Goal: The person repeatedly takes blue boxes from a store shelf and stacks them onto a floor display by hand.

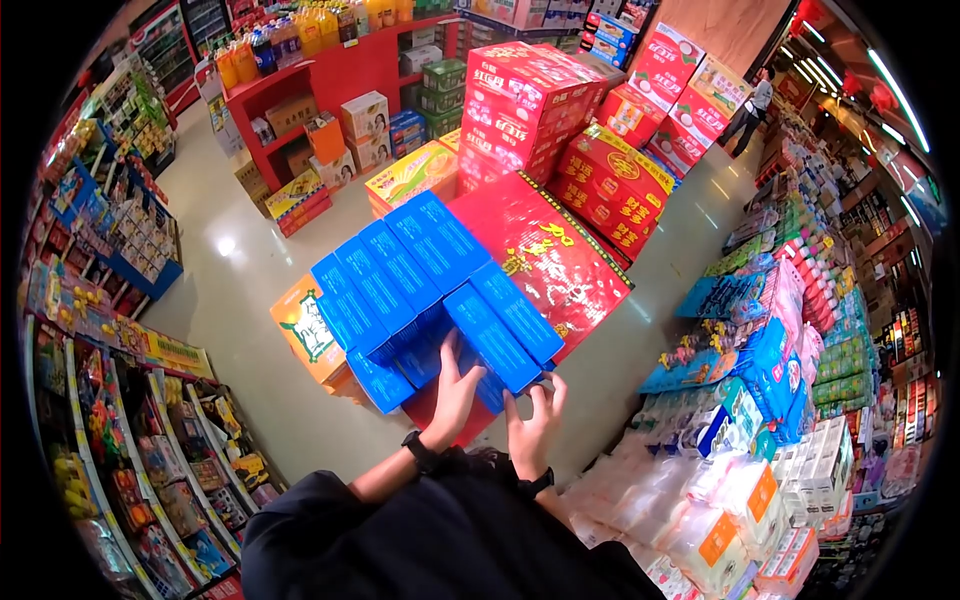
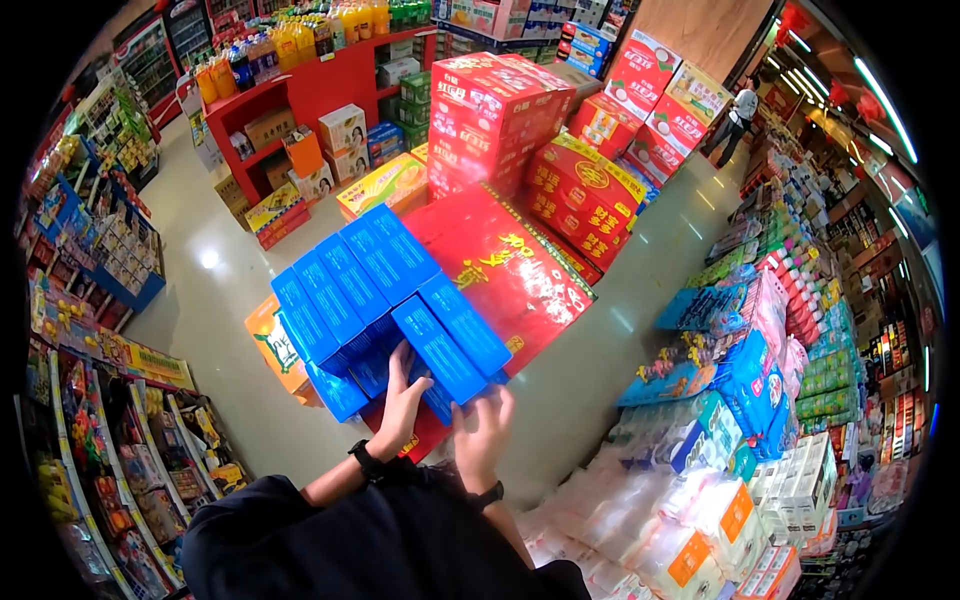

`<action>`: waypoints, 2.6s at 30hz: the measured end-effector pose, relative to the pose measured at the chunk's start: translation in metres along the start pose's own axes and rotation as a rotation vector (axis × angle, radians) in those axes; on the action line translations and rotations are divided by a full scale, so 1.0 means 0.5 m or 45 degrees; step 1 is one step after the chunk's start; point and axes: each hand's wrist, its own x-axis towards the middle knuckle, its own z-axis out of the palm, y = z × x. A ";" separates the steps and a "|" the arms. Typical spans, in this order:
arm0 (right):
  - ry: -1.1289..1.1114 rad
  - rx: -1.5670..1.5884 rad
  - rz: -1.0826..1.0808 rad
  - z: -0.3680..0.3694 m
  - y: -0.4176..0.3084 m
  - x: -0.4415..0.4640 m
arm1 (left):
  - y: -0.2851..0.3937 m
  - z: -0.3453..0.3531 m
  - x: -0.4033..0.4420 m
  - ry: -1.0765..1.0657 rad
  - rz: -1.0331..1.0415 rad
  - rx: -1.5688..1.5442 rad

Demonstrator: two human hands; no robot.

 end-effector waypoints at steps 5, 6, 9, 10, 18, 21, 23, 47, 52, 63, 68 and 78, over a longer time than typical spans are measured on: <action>0.002 0.040 0.021 0.024 0.021 0.000 | -0.002 -0.002 0.005 0.021 -0.026 -0.050; -0.003 0.047 0.010 0.024 0.020 0.002 | -0.003 -0.003 0.006 0.016 -0.027 -0.057; -0.004 0.060 -0.017 0.024 0.014 0.007 | -0.006 -0.004 0.008 0.026 -0.042 -0.102; 0.005 0.059 -0.020 0.024 0.013 0.007 | -0.007 -0.005 0.007 0.033 -0.049 -0.119; -0.024 0.030 0.019 0.022 0.010 0.008 | 0.007 -0.010 0.008 0.003 -0.088 -0.079; 0.001 0.002 -0.009 0.025 0.009 0.006 | -0.005 -0.021 0.014 -0.035 -0.065 -0.058; 0.045 -0.011 -0.021 0.036 0.014 0.001 | -0.017 -0.036 0.019 -0.072 -0.062 -0.055; -0.705 0.221 -0.073 0.015 0.014 -0.094 | 0.058 -0.144 -0.181 -0.525 0.101 1.111; -1.030 0.402 -0.207 -0.011 0.028 -0.088 | 0.018 -0.134 -0.310 -0.205 0.116 1.438; -1.690 0.274 -0.655 -0.005 0.070 -0.233 | -0.052 -0.103 -0.652 0.108 -0.394 1.685; -1.845 0.314 -1.004 -0.008 -0.018 -0.291 | -0.051 -0.135 -0.737 0.248 -0.393 1.523; -2.187 0.332 -1.646 0.002 -0.296 -0.572 | -0.026 -0.255 -1.101 0.919 -0.382 1.255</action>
